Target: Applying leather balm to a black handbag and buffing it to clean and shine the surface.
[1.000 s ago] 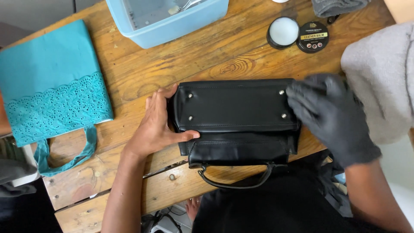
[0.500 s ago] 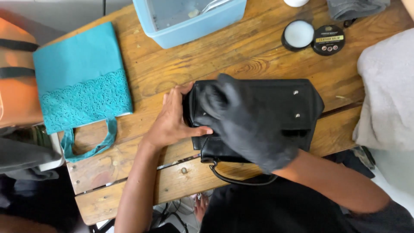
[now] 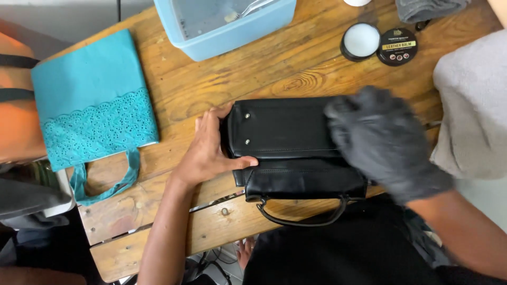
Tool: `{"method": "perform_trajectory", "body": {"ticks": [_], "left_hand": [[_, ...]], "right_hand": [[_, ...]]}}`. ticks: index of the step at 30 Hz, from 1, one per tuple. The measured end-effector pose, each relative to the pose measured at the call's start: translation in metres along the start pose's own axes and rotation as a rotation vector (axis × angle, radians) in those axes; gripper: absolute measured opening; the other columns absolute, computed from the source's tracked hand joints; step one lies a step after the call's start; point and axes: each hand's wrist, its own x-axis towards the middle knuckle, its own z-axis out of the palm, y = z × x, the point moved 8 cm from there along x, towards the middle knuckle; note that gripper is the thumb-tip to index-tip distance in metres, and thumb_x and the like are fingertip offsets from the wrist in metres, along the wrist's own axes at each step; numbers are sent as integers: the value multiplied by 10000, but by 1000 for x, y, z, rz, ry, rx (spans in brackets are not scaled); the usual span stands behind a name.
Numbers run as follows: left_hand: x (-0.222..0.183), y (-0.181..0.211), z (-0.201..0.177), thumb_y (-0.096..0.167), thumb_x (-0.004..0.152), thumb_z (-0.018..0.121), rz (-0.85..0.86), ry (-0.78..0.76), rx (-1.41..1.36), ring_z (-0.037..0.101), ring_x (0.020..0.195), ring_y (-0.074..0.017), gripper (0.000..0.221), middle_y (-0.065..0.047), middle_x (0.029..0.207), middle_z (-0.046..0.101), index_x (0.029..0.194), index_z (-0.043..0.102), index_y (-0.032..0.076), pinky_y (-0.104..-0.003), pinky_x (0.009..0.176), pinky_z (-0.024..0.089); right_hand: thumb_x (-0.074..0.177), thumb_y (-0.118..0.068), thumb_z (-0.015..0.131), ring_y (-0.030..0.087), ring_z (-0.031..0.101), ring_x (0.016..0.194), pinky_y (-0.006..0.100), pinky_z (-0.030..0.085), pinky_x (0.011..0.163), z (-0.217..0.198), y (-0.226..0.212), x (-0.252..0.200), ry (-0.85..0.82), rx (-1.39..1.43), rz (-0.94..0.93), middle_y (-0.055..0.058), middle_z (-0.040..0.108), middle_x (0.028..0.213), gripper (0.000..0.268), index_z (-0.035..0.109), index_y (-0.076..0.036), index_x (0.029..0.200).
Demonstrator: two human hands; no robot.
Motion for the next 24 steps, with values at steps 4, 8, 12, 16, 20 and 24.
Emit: {"method": "perform_trajectory", "body": {"ticks": [4,8,12,16,20,24], "left_hand": [[0,9,-2,599,693,861,2,-6,-8,454,1374,-330,1133,-147,1468,476,1509,330,18,-475,1123,270],[0,9,-1,593,692,866,-20,-14,-12,470,1331,-310,1115,-114,1412,491,1506,343,39,-466,1106,277],[0,9,1,603,694,854,-34,-21,1,456,1311,-320,1112,-122,1411,484,1504,344,37,-468,1104,296],[1,6,3,619,686,848,-16,-21,18,471,1323,-314,1140,-124,1415,480,1509,328,25,-476,1107,289],[0,4,4,628,687,845,-33,-29,21,449,1298,-311,1179,-117,1399,465,1541,302,23,-480,1105,301],[1,3,3,618,683,848,-82,-54,-1,433,1261,-319,1178,-118,1384,461,1532,306,8,-494,1086,344]], "right_hand": [[1133,-546,428,196,655,755,333,531,615,-2,35,-34,-160,-474,111,20,639,909,351,680,-303,1121],[1100,-650,421,189,702,797,306,564,556,-15,34,-44,-10,-538,146,1,707,1200,370,662,-474,1319],[775,-90,678,343,641,743,480,495,523,-33,-26,-3,-8,314,117,95,646,1043,463,669,-218,1220],[945,-431,664,276,609,855,411,515,607,-7,-81,-7,140,86,-31,43,633,1264,375,648,-310,1299],[918,-479,633,221,568,831,408,525,608,-9,-68,-23,96,-72,-16,-76,595,1272,371,628,-388,1278],[868,-416,567,243,666,1013,420,529,788,-11,-14,-53,-91,-182,123,-99,648,1291,373,629,-430,1236]]}}
